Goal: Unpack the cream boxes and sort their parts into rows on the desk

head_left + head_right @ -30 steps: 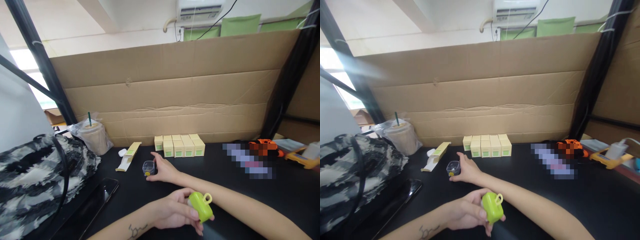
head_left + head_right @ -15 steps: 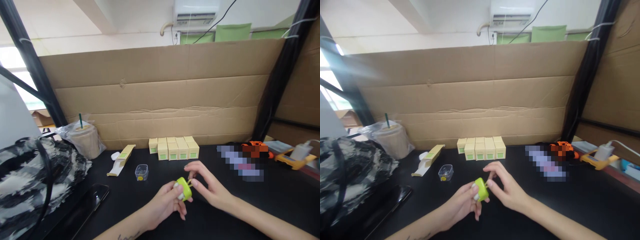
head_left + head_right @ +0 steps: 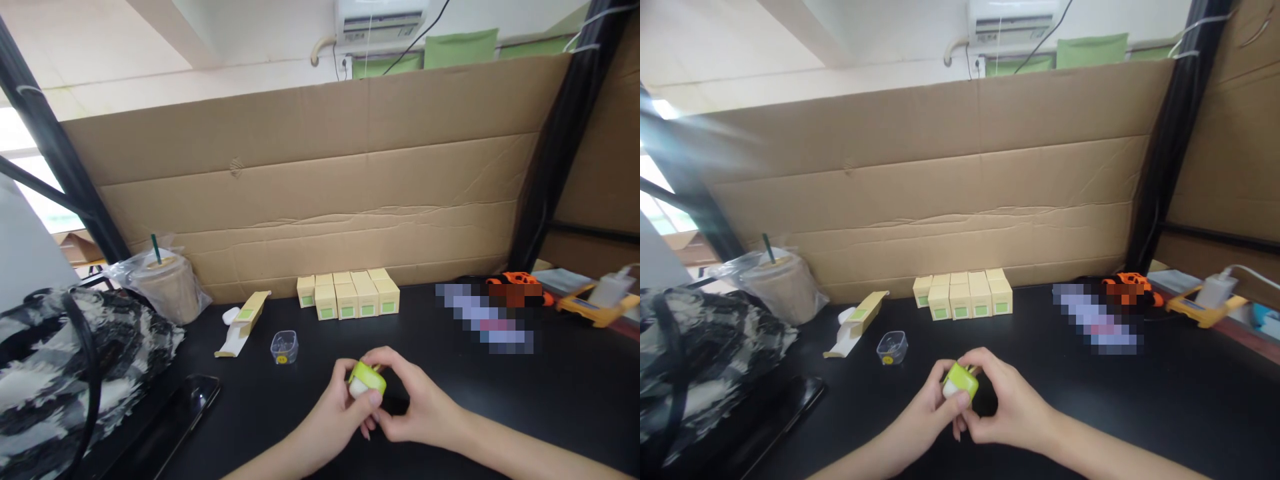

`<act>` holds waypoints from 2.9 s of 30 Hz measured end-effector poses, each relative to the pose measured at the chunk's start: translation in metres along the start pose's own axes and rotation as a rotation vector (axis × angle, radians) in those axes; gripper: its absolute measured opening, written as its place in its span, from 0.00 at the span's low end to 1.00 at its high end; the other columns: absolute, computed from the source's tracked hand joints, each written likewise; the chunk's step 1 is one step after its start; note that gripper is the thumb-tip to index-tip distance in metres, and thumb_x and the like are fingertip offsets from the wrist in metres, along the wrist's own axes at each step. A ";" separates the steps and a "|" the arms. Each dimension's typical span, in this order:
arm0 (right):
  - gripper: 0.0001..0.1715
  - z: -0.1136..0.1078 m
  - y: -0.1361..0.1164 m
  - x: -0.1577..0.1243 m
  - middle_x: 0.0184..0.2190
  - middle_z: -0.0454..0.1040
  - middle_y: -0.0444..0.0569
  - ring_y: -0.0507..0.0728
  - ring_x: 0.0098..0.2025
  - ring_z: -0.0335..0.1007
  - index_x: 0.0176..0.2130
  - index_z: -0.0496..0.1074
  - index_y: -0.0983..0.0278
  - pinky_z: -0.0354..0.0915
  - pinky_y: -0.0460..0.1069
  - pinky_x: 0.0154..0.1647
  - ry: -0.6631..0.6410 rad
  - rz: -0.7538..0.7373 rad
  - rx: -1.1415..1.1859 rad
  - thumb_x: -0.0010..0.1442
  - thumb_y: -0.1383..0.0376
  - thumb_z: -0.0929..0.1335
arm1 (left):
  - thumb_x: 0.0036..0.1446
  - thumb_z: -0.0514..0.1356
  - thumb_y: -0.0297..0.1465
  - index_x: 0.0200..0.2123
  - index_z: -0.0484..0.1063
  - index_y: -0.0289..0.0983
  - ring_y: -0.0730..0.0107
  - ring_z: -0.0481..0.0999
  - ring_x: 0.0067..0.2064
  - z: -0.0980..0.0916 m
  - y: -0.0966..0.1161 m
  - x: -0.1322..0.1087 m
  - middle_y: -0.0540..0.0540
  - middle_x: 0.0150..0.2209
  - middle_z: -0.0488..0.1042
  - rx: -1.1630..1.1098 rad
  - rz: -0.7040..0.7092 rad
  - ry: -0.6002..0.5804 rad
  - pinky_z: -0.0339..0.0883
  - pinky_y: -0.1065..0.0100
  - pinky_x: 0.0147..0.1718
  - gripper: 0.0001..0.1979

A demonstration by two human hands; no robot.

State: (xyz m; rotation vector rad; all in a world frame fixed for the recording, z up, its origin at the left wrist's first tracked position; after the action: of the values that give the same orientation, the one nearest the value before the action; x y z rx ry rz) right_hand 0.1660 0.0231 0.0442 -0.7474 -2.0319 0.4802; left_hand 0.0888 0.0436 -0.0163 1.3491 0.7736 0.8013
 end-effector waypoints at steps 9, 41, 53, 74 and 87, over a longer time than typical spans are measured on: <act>0.40 0.005 -0.003 -0.002 0.44 0.68 0.47 0.58 0.45 0.69 0.52 0.55 0.54 0.66 0.52 0.45 -0.051 -0.072 0.012 0.41 0.78 0.64 | 0.57 0.59 0.38 0.54 0.51 0.39 0.72 0.64 0.36 0.005 0.003 -0.009 0.49 0.39 0.62 0.149 0.035 -0.065 0.62 0.68 0.36 0.26; 0.28 -0.017 0.017 0.012 0.45 0.66 0.48 0.56 0.43 0.68 0.52 0.58 0.57 0.66 0.52 0.46 -0.110 0.138 0.128 0.55 0.66 0.70 | 0.53 0.61 0.32 0.48 0.51 0.38 0.78 0.64 0.23 -0.012 0.018 -0.005 0.57 0.24 0.66 0.210 -0.015 -0.077 0.55 0.74 0.25 0.24; 0.28 -0.010 0.030 0.007 0.39 0.68 0.45 0.54 0.36 0.68 0.48 0.61 0.58 0.68 0.50 0.39 -0.125 0.215 0.045 0.48 0.75 0.66 | 0.54 0.58 0.45 0.38 0.56 0.39 0.72 0.69 0.23 -0.054 0.034 0.011 0.49 0.25 0.74 0.169 0.176 0.264 0.59 0.71 0.22 0.18; 0.25 -0.033 0.036 0.014 0.50 0.62 0.49 0.55 0.42 0.67 0.54 0.60 0.56 0.66 0.53 0.46 -0.014 0.199 0.103 0.58 0.68 0.66 | 0.53 0.59 0.36 0.32 0.70 0.37 0.71 0.65 0.29 -0.076 0.046 0.020 0.50 0.30 0.69 0.803 0.213 0.307 0.61 0.69 0.31 0.08; 0.28 -0.026 0.028 0.011 0.53 0.61 0.50 0.55 0.44 0.68 0.56 0.55 0.55 0.65 0.55 0.49 0.013 0.183 0.091 0.58 0.68 0.65 | 0.58 0.53 0.38 0.43 0.64 0.36 0.71 0.68 0.31 -0.063 0.068 0.001 0.47 0.35 0.69 0.771 0.251 0.342 0.64 0.66 0.34 0.14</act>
State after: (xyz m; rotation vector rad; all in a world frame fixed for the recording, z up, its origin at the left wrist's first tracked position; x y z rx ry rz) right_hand 0.1920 0.0524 0.0483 -0.8828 -1.9253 0.6662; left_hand 0.0319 0.0807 0.0468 2.0516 1.2795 0.9943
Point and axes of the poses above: each hand's wrist, its own x-axis towards the middle knuckle, its own z-axis out of the palm, y = z × x, the point moved 10 cm from there along x, towards the middle knuckle
